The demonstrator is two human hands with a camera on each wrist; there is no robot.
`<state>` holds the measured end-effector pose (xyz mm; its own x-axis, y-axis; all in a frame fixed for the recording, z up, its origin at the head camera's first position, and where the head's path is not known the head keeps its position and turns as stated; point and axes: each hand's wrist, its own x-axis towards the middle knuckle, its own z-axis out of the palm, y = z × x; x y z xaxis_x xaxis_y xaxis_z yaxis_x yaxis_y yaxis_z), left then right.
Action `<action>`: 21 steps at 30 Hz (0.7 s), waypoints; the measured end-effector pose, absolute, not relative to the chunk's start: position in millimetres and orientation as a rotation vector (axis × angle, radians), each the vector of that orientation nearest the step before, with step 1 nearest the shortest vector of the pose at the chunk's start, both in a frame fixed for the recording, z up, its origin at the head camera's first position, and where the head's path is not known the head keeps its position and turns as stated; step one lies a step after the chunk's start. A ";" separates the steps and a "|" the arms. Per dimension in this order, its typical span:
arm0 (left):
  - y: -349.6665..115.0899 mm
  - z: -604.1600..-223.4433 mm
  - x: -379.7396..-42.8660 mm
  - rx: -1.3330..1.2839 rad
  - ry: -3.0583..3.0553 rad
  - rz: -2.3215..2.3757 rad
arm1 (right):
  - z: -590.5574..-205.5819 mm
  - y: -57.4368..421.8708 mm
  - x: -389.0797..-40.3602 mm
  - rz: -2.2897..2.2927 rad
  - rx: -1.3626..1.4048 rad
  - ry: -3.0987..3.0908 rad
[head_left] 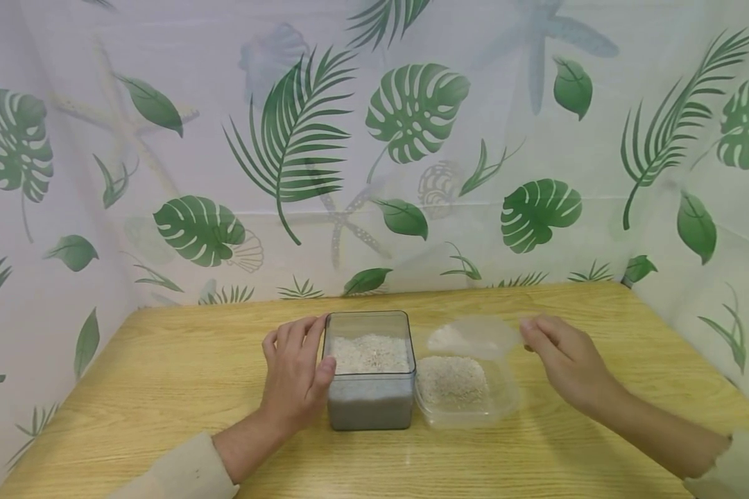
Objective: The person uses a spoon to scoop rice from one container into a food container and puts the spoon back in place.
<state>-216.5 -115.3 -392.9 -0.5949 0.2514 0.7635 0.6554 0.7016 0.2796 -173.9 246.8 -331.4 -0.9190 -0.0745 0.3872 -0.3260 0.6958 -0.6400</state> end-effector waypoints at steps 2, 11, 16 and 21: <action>-115.3 -392.7 -216.4 -0.687 -2.185 -0.718 | -334.4 248.8 -172.6 1.068 0.312 -2.585; -115.1 -391.4 -215.6 -0.690 -2.187 -0.726 | -349.3 252.8 -171.1 0.952 0.470 -2.621; -115.3 -391.4 -215.3 -0.691 -2.192 -0.731 | -351.8 250.9 -172.3 0.868 0.598 -2.584; -115.4 -391.6 -215.5 -0.691 -2.192 -0.724 | -350.5 250.8 -176.2 0.733 0.707 -2.500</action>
<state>-215.5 -115.4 -391.6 -0.6006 0.2538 0.7582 0.6555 0.6993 0.2852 -176.2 250.8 -350.5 -0.7734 -0.3456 0.5314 -0.5778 0.7291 -0.3668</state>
